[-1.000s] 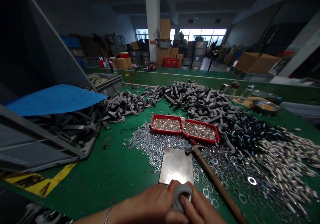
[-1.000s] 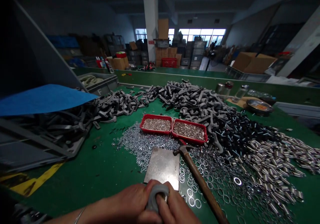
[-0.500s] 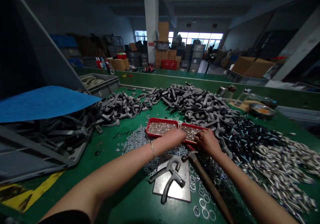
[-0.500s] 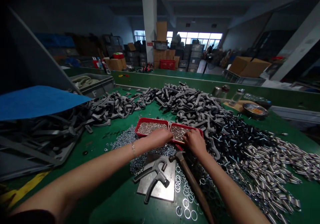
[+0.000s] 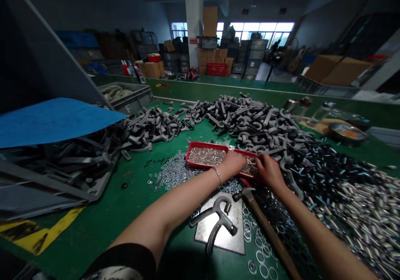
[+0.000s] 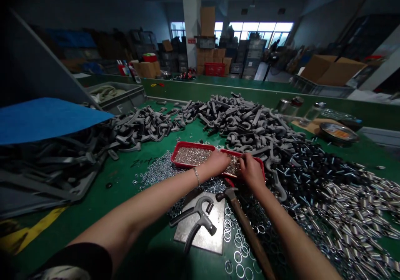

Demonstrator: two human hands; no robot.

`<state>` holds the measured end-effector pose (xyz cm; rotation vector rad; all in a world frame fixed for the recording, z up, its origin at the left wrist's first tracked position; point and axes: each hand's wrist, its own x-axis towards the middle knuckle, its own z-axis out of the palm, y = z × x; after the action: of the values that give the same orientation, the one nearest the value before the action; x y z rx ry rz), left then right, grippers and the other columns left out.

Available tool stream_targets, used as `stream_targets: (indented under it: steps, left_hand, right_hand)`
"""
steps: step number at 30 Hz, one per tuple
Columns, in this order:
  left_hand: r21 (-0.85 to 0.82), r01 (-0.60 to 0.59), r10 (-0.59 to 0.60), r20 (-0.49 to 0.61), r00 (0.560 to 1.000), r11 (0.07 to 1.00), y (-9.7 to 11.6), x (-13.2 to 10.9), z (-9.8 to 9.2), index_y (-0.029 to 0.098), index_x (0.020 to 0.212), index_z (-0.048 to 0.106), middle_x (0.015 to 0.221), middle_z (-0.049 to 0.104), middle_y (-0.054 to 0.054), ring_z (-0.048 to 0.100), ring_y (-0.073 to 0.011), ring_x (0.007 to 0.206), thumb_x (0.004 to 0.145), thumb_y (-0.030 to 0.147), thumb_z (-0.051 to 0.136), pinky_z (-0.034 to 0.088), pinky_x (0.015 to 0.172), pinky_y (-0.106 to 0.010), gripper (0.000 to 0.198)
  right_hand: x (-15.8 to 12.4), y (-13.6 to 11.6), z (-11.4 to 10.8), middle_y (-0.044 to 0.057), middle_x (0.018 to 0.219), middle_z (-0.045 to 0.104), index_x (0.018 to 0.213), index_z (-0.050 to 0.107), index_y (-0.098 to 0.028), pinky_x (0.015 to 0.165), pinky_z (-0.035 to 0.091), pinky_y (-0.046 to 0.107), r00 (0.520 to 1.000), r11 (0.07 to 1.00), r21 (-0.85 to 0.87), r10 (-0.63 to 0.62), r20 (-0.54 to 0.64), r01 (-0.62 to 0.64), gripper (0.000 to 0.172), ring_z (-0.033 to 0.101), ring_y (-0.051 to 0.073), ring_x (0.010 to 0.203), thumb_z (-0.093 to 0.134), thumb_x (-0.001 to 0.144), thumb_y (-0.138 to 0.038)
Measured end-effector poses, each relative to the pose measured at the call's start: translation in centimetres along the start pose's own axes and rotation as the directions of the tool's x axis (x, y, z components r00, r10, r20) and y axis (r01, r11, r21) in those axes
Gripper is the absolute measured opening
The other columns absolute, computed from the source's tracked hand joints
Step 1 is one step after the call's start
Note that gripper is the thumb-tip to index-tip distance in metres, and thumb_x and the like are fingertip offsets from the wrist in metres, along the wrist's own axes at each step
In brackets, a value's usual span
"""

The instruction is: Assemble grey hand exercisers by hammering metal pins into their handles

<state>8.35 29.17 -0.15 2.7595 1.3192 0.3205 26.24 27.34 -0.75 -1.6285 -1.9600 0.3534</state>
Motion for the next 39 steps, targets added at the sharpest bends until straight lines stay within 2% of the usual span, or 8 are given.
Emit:
stream_targets:
  steps: [5, 10, 16, 21, 23, 31, 36, 39]
  left_hand:
    - [-0.135, 0.081, -0.093, -0.092, 0.991, 0.988, 0.0, -0.6, 0.6, 0.008, 0.096, 0.067, 0.102, 0.071, -0.019, 0.065, -0.0306, 0.102, 0.090, 0.006, 0.048, 0.046, 0.094, -0.044, 0.020]
    - [-0.389, 0.184, -0.273, -0.188, 0.943, 0.903, 0.3, -3.1, -0.4, 0.011, 0.107, 0.056, 0.101, 0.069, -0.014, 0.067, -0.0236, 0.093, 0.093, 0.014, 0.046, 0.050, 0.084, -0.036, 0.017]
    - [-0.649, 0.195, -0.380, -0.157, 0.912, 0.736, 0.0, -12.8, -1.4, 0.017, 0.098, 0.055, 0.084, 0.069, -0.002, 0.065, -0.0132, 0.067, 0.096, 0.030, 0.044, 0.049, 0.063, -0.024, 0.017]
    - [-0.869, 0.316, -0.605, 0.025, 0.796, 0.381, -0.5, -20.8, -1.3, 0.018, 0.084, 0.060, 0.077, 0.065, -0.001, 0.063, -0.0164, 0.068, 0.084, 0.037, 0.058, 0.047, 0.065, -0.026, 0.020]
    - [-0.880, 0.348, -0.616, 0.084, 0.783, 0.323, 0.0, -22.2, -1.5, 0.017, 0.084, 0.061, 0.077, 0.065, -0.001, 0.062, -0.0165, 0.067, 0.084, 0.037, 0.059, 0.046, 0.065, -0.027, 0.020]
    - [-0.865, 0.305, -0.517, 0.063, 0.854, 0.399, 3.3, -21.1, -1.0, 0.019, 0.085, 0.062, 0.081, 0.065, -0.001, 0.061, -0.0171, 0.077, 0.088, 0.026, 0.057, 0.045, 0.072, -0.028, 0.009]
    - [-0.681, 0.275, -0.429, -0.064, 0.901, 0.679, 4.1, -20.3, 0.7, 0.019, 0.082, 0.060, 0.091, 0.061, -0.003, 0.057, -0.0201, 0.092, 0.089, 0.018, 0.057, 0.044, 0.085, -0.033, 0.008]
    - [-0.604, 0.307, -0.439, -0.081, 0.895, 0.736, 4.3, -20.3, 1.3, 0.019, 0.080, 0.057, 0.090, 0.059, -0.003, 0.055, -0.0202, 0.092, 0.089, 0.014, 0.055, 0.043, 0.086, -0.034, 0.011]
  right_hand:
    - [-6.0, -2.3, -0.8, 0.008, 0.104, 0.073, 0.101, 0.067, -0.021, 0.087, 0.051, 0.037, 0.986, 0.971, 0.237, -0.070, 0.150, 0.033, 0.026, 0.067, 0.024, 0.097, 0.049, 0.089, -0.036]
    - [-12.2, -5.3, 1.4, 0.001, 0.076, 0.069, 0.088, 0.059, -0.020, 0.061, 0.052, 0.029, 0.951, 0.944, 0.329, -0.083, 0.299, -0.021, 0.026, 0.066, 0.017, 0.064, 0.041, 0.096, -0.037]
    - [-12.2, -6.0, 3.5, 0.004, 0.083, 0.066, 0.085, 0.059, -0.020, 0.077, 0.047, 0.033, 0.952, 0.972, 0.232, -0.098, 0.290, 0.030, 0.022, 0.062, 0.021, 0.080, 0.045, 0.095, -0.035]
    - [-12.1, -6.2, 4.1, 0.007, 0.087, 0.067, 0.088, 0.061, -0.019, 0.074, 0.044, 0.032, 0.949, 0.993, 0.106, -0.083, 0.306, 0.053, 0.023, 0.062, 0.023, 0.081, 0.046, 0.096, -0.034]
    - [-12.1, -6.3, 4.2, 0.008, 0.087, 0.068, 0.088, 0.060, -0.018, 0.073, 0.045, 0.031, 0.945, 0.996, 0.066, -0.083, 0.315, 0.066, 0.024, 0.063, 0.022, 0.079, 0.045, 0.097, -0.033]
    - [-12.0, -7.0, 3.9, 0.010, 0.083, 0.068, 0.088, 0.057, -0.017, 0.071, 0.047, 0.031, 0.929, 0.972, -0.129, -0.145, 0.342, 0.199, 0.018, 0.065, 0.023, 0.078, 0.042, 0.097, -0.021]
    - [-11.3, -7.9, 4.1, 0.012, 0.088, 0.068, 0.084, 0.060, -0.018, 0.079, 0.046, 0.034, 0.878, 0.895, -0.235, -0.269, 0.397, 0.380, 0.018, 0.062, 0.028, 0.092, 0.049, 0.088, -0.004]
    - [-10.8, -7.2, 2.9, 0.010, 0.090, 0.069, 0.092, 0.060, -0.019, 0.076, 0.047, 0.033, 0.865, 0.870, -0.260, -0.296, 0.406, 0.420, 0.005, 0.064, 0.027, 0.090, 0.056, 0.091, -0.016]
